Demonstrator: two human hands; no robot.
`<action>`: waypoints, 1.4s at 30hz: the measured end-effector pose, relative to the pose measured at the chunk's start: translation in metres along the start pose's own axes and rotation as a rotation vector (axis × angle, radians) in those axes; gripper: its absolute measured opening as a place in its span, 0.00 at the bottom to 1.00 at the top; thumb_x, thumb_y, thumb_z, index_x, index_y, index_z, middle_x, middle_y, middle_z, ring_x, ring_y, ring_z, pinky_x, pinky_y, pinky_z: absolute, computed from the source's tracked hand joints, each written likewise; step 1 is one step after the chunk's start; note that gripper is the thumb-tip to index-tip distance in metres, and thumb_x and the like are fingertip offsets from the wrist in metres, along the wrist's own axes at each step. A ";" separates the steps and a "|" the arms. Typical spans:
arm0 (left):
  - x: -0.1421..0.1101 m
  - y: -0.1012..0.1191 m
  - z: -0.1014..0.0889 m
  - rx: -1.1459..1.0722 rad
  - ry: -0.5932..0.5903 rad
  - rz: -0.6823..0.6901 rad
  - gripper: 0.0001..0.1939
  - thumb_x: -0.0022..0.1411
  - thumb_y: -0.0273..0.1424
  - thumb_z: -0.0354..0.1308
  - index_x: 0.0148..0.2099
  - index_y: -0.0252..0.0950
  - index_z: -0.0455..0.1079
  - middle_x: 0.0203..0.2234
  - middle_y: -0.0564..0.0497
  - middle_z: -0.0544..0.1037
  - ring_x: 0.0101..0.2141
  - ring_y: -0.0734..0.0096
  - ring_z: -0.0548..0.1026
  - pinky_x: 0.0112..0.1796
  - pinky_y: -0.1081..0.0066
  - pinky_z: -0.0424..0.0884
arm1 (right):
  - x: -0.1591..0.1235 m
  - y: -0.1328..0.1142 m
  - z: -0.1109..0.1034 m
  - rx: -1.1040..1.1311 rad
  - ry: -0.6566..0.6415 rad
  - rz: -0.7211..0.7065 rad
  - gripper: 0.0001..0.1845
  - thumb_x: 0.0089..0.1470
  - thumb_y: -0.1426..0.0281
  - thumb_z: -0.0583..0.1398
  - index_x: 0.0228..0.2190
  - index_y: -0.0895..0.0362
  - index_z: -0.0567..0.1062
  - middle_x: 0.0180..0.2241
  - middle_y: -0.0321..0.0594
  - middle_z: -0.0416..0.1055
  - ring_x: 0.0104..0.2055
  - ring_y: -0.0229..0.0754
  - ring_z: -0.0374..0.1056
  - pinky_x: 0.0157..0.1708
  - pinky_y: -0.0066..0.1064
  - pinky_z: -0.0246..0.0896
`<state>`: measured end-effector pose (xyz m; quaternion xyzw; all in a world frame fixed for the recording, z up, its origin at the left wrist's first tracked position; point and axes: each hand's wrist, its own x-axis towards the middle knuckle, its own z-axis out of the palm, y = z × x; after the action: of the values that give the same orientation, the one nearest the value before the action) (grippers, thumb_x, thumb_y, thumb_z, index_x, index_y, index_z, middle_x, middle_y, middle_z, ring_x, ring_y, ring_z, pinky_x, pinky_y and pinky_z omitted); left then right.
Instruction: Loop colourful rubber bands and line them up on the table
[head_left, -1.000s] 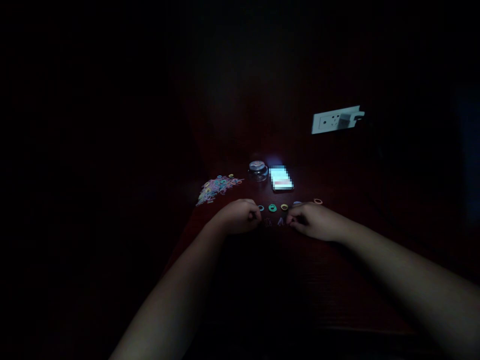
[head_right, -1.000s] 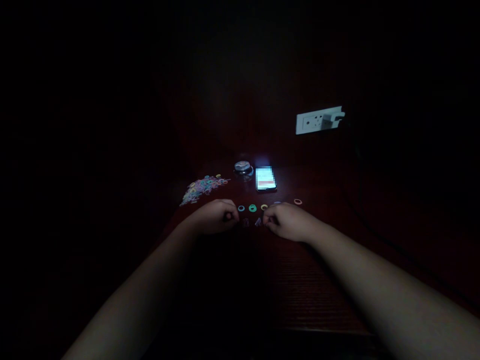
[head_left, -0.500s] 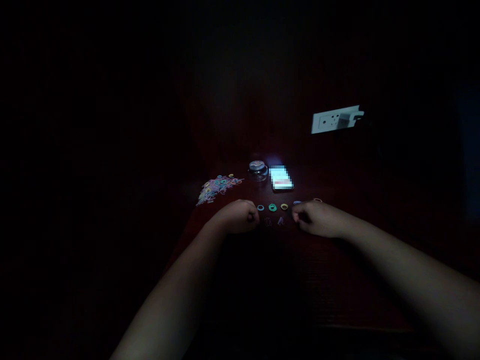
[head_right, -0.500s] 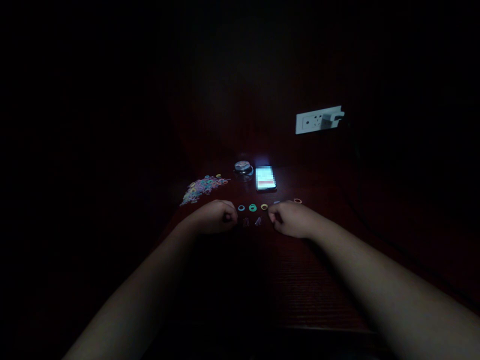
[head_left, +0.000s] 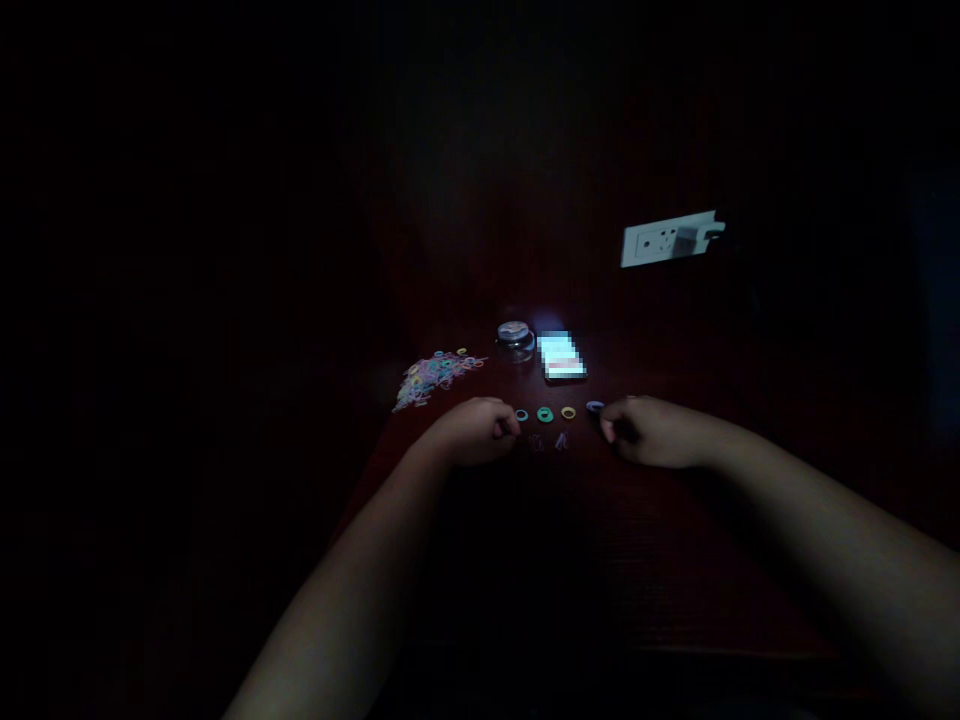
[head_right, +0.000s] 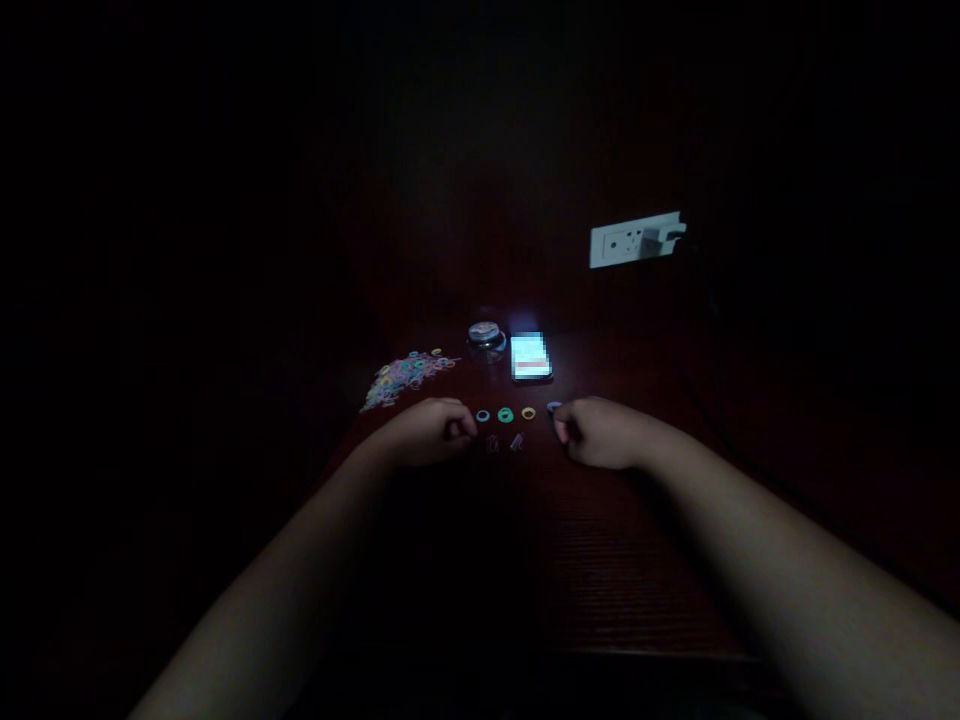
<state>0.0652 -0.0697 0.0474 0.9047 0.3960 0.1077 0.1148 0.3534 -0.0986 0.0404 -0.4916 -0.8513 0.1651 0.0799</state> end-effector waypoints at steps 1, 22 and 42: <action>0.000 0.001 0.000 -0.003 0.016 -0.017 0.09 0.54 0.28 0.55 0.38 0.37 0.74 0.34 0.51 0.76 0.31 0.73 0.73 0.32 0.74 0.68 | 0.000 0.001 0.000 0.011 0.003 -0.001 0.04 0.44 0.74 0.57 0.26 0.54 0.70 0.25 0.35 0.70 0.28 0.40 0.65 0.28 0.29 0.56; 0.005 0.013 0.002 0.076 -0.024 -0.357 0.15 0.53 0.42 0.62 0.38 0.39 0.67 0.30 0.53 0.78 0.28 0.71 0.73 0.26 0.74 0.62 | 0.025 -0.017 0.027 -0.046 0.248 -0.319 0.10 0.55 0.76 0.56 0.31 0.55 0.78 0.33 0.41 0.71 0.38 0.42 0.68 0.42 0.33 0.61; 0.002 0.012 0.000 0.054 0.037 -0.363 0.10 0.58 0.39 0.58 0.38 0.39 0.67 0.28 0.53 0.77 0.27 0.71 0.73 0.25 0.72 0.61 | 0.012 -0.005 0.008 0.072 0.326 -0.153 0.15 0.56 0.74 0.55 0.43 0.54 0.75 0.42 0.43 0.74 0.44 0.45 0.70 0.44 0.34 0.62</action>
<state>0.0747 -0.0760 0.0515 0.8189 0.5576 0.0913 0.1005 0.3413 -0.0925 0.0345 -0.4425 -0.8555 0.1069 0.2467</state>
